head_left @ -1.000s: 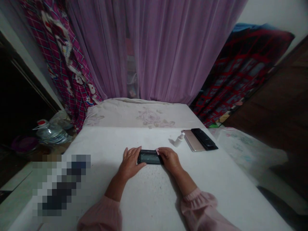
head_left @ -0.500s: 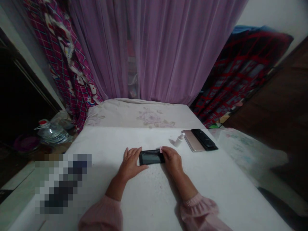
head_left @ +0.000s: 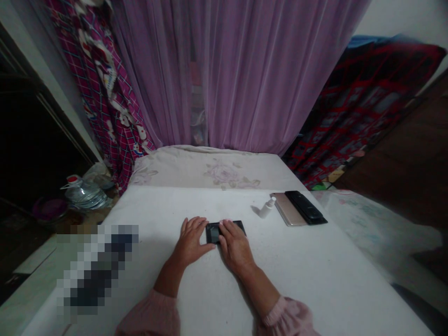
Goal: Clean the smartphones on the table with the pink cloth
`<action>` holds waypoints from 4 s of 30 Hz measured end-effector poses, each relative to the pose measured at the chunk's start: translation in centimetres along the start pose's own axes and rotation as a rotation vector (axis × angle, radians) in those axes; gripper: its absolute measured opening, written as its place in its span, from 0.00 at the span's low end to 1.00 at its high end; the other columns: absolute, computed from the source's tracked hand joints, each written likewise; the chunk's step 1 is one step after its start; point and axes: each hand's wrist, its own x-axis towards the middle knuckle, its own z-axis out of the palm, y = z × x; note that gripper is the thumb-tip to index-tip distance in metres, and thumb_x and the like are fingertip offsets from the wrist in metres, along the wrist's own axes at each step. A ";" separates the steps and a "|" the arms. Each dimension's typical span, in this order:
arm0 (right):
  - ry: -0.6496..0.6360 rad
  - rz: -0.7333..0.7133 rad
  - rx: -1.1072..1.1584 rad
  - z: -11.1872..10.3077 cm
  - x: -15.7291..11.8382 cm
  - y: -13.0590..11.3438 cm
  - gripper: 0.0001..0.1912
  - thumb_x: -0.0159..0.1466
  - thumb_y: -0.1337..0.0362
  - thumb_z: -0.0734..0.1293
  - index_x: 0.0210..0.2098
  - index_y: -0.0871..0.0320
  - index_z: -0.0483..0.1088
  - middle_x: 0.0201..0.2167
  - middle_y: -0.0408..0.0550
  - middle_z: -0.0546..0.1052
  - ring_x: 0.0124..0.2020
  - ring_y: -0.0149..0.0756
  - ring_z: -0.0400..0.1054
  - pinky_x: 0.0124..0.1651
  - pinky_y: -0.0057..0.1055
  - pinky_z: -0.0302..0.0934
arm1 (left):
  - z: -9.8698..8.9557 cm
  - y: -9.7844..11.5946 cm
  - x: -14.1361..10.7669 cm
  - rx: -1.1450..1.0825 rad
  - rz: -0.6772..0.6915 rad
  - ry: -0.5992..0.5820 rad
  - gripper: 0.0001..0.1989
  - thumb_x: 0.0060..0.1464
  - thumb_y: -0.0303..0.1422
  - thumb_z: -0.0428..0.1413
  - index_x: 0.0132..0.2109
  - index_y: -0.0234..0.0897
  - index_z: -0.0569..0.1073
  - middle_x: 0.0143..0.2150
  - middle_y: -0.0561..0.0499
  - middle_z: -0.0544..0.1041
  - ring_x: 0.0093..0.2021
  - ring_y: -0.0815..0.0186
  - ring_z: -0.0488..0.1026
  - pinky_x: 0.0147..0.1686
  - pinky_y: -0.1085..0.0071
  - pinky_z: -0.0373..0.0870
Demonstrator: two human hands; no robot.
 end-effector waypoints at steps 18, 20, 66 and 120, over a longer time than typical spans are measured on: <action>-0.093 -0.009 -0.055 0.0 0.2 -1.3 0.23 0.66 0.66 0.59 0.58 0.65 0.65 0.58 0.59 0.68 0.61 0.48 0.59 0.61 0.48 0.58 | 0.2 0.3 -0.2 0.014 0.046 0.066 0.31 0.45 0.43 0.64 0.56 0.43 0.68 0.58 0.45 0.71 0.62 0.51 0.61 0.64 0.45 0.46; -0.115 -0.032 -0.034 0.0 0.4 -1.6 0.22 0.66 0.66 0.58 0.58 0.65 0.66 0.58 0.59 0.68 0.62 0.47 0.59 0.61 0.47 0.58 | 0.2 0.3 -0.2 0.016 0.053 0.082 0.30 0.46 0.43 0.64 0.56 0.44 0.68 0.58 0.45 0.71 0.62 0.51 0.62 0.64 0.45 0.46; -0.044 0.073 0.144 -3.2 1.1 5.5 0.12 0.66 0.65 0.61 0.40 0.54 0.77 0.34 0.50 0.76 0.37 0.36 0.69 0.41 0.32 0.67 | 0.6 -0.1 -0.2 0.040 0.064 0.076 0.32 0.47 0.48 0.62 0.57 0.42 0.67 0.58 0.42 0.71 0.62 0.50 0.62 0.64 0.45 0.47; 0.061 0.210 -0.082 -0.7 1.7 3.2 0.11 0.64 0.66 0.64 0.42 0.49 0.77 0.45 0.47 0.79 0.52 0.48 0.65 0.54 0.49 0.54 | 0.8 1.9 -0.1 0.011 0.048 0.072 0.28 0.44 0.44 0.64 0.52 0.43 0.67 0.61 0.44 0.68 0.65 0.49 0.57 0.64 0.43 0.45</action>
